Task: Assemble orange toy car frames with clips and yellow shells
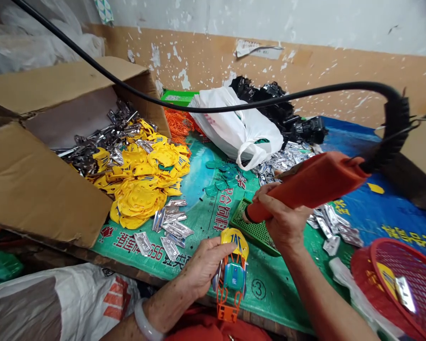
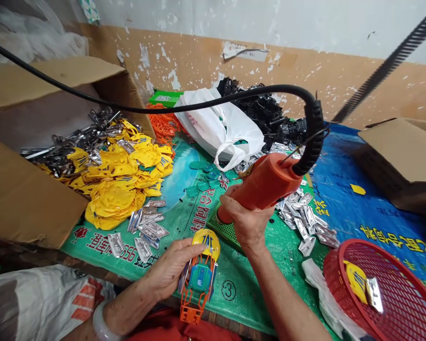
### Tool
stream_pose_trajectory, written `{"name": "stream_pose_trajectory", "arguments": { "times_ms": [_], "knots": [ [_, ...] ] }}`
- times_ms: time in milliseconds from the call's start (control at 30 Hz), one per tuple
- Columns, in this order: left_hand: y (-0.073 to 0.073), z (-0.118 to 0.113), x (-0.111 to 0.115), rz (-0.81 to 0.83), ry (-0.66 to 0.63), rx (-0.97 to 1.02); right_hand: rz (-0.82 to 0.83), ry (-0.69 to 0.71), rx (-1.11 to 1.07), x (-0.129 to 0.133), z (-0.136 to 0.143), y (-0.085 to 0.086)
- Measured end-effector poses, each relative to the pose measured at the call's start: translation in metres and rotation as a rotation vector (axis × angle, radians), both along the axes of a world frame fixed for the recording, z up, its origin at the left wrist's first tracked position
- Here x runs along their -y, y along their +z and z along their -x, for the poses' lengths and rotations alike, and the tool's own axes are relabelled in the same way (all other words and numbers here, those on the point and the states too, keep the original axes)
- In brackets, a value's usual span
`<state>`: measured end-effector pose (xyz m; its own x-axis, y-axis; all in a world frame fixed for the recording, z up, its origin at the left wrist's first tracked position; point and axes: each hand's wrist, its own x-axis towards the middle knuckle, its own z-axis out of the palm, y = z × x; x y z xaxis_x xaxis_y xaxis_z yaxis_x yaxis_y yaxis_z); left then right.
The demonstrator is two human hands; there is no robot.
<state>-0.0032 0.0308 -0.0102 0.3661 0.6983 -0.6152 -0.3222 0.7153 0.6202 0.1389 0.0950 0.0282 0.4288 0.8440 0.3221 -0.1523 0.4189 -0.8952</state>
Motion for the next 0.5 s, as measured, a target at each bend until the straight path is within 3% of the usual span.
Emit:
{"name": "stream_pose_trajectory", "arguments": {
  "times_ms": [367, 500],
  "knots": [
    [0.001, 0.001, 0.003, -0.010, -0.006, 0.037, 0.026, -0.048, 0.037, 0.000, 0.004, 0.000],
    [0.000, 0.001, 0.004, -0.010, 0.033, -0.028, 0.005, -0.059, -0.018, 0.000, 0.001, 0.010]
  ]
}}
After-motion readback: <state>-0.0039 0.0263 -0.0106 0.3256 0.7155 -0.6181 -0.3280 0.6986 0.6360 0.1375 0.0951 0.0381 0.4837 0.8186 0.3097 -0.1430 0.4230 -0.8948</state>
